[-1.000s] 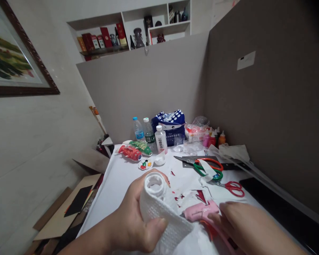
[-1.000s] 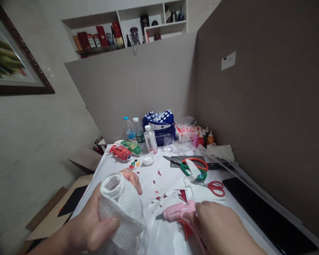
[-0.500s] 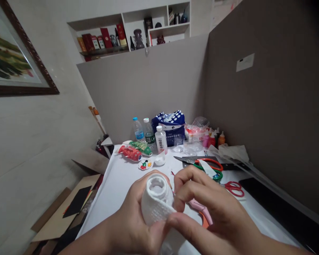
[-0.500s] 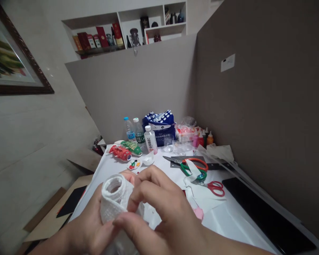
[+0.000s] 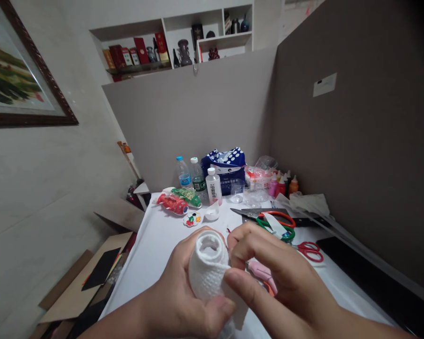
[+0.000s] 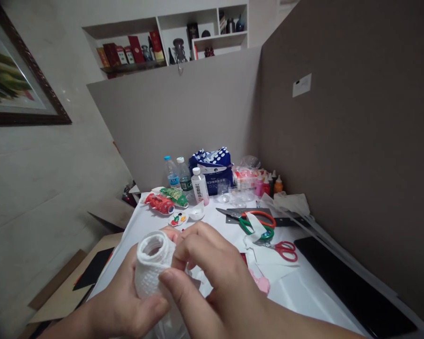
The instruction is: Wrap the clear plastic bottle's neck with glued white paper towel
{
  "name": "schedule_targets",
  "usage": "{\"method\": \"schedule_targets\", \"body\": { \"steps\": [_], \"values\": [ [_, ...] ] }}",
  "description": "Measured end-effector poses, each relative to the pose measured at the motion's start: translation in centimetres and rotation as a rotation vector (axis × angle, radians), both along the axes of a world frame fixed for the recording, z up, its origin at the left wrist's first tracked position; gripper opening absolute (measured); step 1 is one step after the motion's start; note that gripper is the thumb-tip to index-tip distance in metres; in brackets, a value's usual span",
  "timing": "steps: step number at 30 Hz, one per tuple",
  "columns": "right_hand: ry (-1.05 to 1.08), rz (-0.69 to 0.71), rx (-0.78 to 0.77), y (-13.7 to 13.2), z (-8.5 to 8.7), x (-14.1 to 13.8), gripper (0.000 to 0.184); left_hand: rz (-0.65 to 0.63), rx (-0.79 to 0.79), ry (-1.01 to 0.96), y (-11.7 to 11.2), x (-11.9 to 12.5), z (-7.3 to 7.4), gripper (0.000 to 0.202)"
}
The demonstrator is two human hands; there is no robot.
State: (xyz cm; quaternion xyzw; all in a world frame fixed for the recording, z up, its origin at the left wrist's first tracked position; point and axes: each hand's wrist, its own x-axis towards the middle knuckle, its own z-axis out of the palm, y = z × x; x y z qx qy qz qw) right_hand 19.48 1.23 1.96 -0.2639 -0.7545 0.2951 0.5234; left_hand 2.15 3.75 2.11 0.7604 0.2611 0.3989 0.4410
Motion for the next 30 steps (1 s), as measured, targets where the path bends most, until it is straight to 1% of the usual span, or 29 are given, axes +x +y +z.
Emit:
{"method": "schedule_targets", "body": {
  "steps": [3,6,11,15,19,24,27,30],
  "values": [
    [-0.024,0.004,-0.011,0.1,0.2,0.1,0.015,-0.013,-0.039,-0.012,0.1,0.0,-0.1,0.036],
    [0.002,0.010,-0.024,0.2,0.3,-0.1,0.016,-0.030,-0.058,-0.042,0.1,0.0,0.0,0.035],
    [0.037,0.011,-0.103,0.2,0.2,-0.4,0.017,-0.103,-0.152,-0.158,0.0,0.0,-0.1,0.037],
    [0.038,0.012,-0.130,0.3,0.4,-0.4,0.019,-0.157,-0.217,-0.177,0.1,0.0,-0.3,0.040],
    [0.033,0.000,-0.150,0.5,0.9,-0.3,0.019,-0.109,-0.156,-0.144,0.3,0.1,-0.2,0.040],
    [0.018,0.009,-0.171,0.5,1.0,-0.2,0.020,-0.073,-0.075,-0.107,0.2,0.1,-0.1,0.036],
    [0.037,0.015,-0.217,0.6,1.1,-0.2,0.020,-0.034,-0.030,-0.064,0.1,0.0,-0.1,0.036],
    [0.094,0.062,-0.291,0.8,1.3,-0.3,0.022,-0.031,0.023,-0.033,0.2,-0.1,-0.1,0.036]
  ]
}}
